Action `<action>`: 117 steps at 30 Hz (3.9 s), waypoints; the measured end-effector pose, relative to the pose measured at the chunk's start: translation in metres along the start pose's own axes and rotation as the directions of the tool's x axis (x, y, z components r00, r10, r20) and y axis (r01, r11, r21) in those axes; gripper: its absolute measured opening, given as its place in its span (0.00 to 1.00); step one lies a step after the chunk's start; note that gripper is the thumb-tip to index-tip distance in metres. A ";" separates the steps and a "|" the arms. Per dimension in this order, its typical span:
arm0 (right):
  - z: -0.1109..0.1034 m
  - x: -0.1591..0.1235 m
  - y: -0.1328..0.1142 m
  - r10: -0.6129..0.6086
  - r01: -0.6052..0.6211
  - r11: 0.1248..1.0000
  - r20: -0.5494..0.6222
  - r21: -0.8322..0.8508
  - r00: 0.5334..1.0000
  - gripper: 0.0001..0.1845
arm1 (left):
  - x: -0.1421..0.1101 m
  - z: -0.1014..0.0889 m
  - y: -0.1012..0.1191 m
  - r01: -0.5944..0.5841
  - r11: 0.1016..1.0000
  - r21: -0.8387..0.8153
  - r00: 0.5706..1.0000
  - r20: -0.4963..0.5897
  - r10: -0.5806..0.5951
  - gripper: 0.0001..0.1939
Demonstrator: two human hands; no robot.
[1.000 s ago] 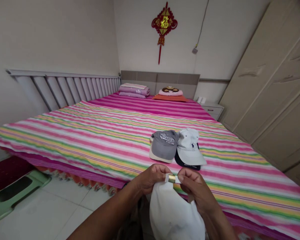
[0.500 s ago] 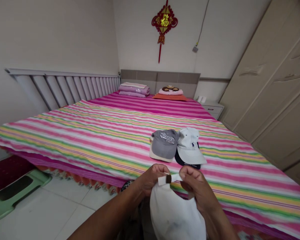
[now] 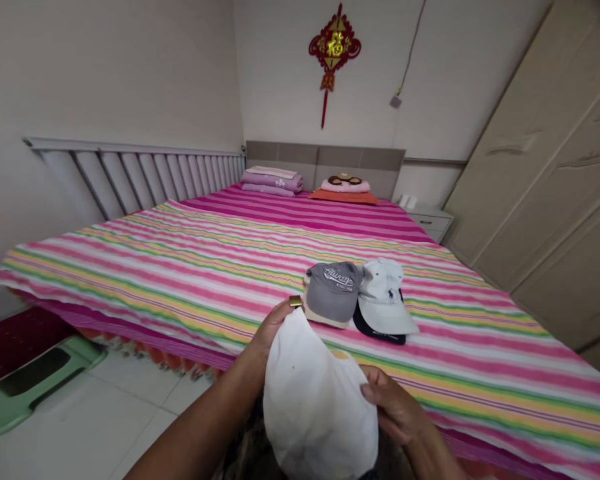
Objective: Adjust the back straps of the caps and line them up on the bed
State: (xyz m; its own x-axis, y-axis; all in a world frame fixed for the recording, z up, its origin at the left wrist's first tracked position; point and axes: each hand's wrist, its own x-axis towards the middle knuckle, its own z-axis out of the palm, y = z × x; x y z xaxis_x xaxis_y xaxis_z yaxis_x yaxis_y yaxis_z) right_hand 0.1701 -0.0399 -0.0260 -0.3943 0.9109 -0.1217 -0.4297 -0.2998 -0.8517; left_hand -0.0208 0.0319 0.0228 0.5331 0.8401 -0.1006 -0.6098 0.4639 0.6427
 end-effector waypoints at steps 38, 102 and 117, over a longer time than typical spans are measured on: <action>-0.065 0.119 0.016 -0.029 0.249 0.958 -0.818 0.141 0.575 0.07 | 0.049 -0.201 0.119 -0.145 0.907 0.396 0.655 -0.648 0.388 0.12; 0.043 -0.026 -0.039 -0.573 0.355 0.072 0.252 -0.932 0.780 0.12 | -0.007 -0.003 -0.038 0.015 0.849 0.528 0.965 0.214 -0.150 0.14; 0.048 -0.025 -0.024 -0.686 0.086 -0.286 0.267 -0.954 0.677 0.11 | -0.016 0.014 -0.038 -0.547 0.063 0.835 0.809 0.508 0.295 0.06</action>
State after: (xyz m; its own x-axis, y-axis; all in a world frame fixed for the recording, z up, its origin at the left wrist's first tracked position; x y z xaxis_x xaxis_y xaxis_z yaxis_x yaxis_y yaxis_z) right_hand 0.1517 -0.0687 0.0220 -0.1890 0.7466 0.6379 0.8643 0.4348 -0.2529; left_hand 0.0019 -0.0032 0.0113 0.5497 0.6739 0.4937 0.1598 -0.6650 0.7296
